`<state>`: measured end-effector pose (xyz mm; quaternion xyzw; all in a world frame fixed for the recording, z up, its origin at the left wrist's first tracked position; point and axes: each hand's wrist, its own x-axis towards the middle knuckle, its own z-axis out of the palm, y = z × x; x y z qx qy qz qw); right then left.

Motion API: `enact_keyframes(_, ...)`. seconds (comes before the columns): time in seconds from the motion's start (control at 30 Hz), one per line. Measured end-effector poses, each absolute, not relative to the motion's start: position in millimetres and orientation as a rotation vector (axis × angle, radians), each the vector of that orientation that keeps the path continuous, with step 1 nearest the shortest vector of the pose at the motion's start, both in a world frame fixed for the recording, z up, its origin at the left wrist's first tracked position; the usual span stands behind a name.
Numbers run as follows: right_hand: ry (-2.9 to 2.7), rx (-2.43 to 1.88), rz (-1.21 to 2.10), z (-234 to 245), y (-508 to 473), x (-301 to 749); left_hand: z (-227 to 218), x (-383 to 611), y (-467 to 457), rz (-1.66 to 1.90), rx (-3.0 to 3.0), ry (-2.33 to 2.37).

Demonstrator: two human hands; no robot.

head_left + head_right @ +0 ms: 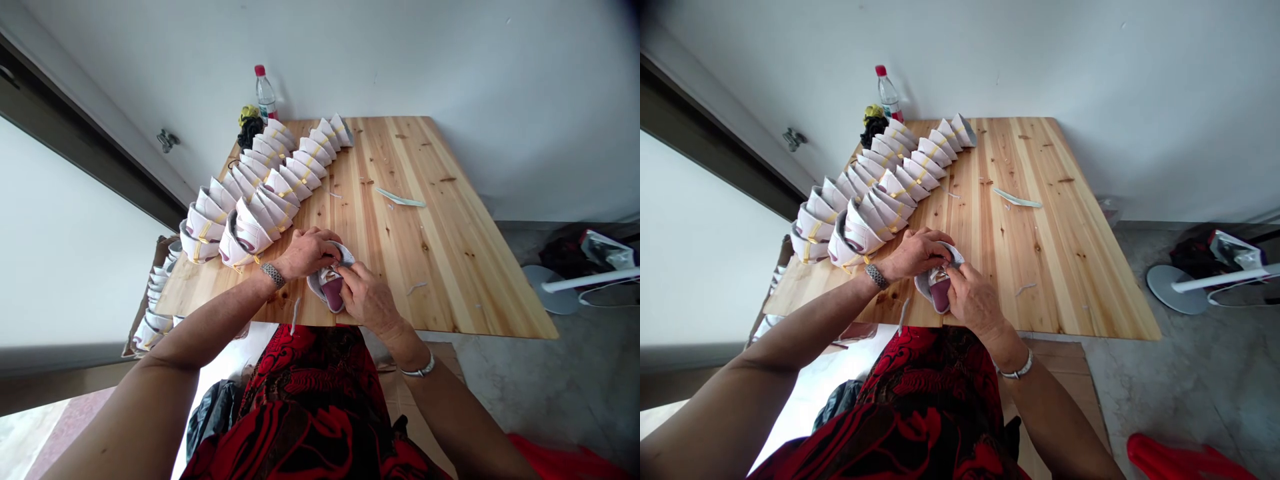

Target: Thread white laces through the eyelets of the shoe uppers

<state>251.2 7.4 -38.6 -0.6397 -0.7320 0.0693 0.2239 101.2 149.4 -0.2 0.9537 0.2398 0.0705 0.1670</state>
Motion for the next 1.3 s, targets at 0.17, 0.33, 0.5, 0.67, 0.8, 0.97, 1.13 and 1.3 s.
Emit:
enact_keyframes(0.17, -2.029, -1.831, 0.148, -35.2, 5.7, 245.7, -0.1, 104.7, 139.8, 0.227, 2.749, 0.792)
enact_keyframes(0.33, -2.041, -1.832, 0.163, -34.0, 6.8, 245.3, -0.5, 107.5, 135.0, 0.267, 2.740, 0.875)
enact_keyframes(0.5, -1.999, -1.836, 0.162, -36.1, 6.5, 245.6, 1.4, 102.4, 142.4, 0.272, 2.775, 0.662)
enact_keyframes(0.67, -1.984, -1.839, 0.195, -36.2, 6.6, 245.6, 11.3, 104.1, 136.9, 0.195, 2.894, 0.792)
enact_keyframes(0.8, -2.005, -1.888, 0.235, -33.7, 8.4, 246.6, 12.5, 114.9, 129.3, 0.181, 3.001, 0.846)
enact_keyframes(0.97, -2.090, -1.912, 0.266, -27.1, 11.1, 248.0, 4.1, 112.4, 132.2, 0.222, 2.938, 0.838)
enact_keyframes(1.13, -2.182, -1.919, 0.304, -17.4, 14.7, 249.6, -3.1, 96.6, 137.2, 0.521, 2.719, 0.808)
enact_keyframes(1.3, -2.230, -1.999, 0.370, -3.0, 21.7, 249.3, -5.6, 96.6, 137.1, 0.635, 2.649, 0.808)
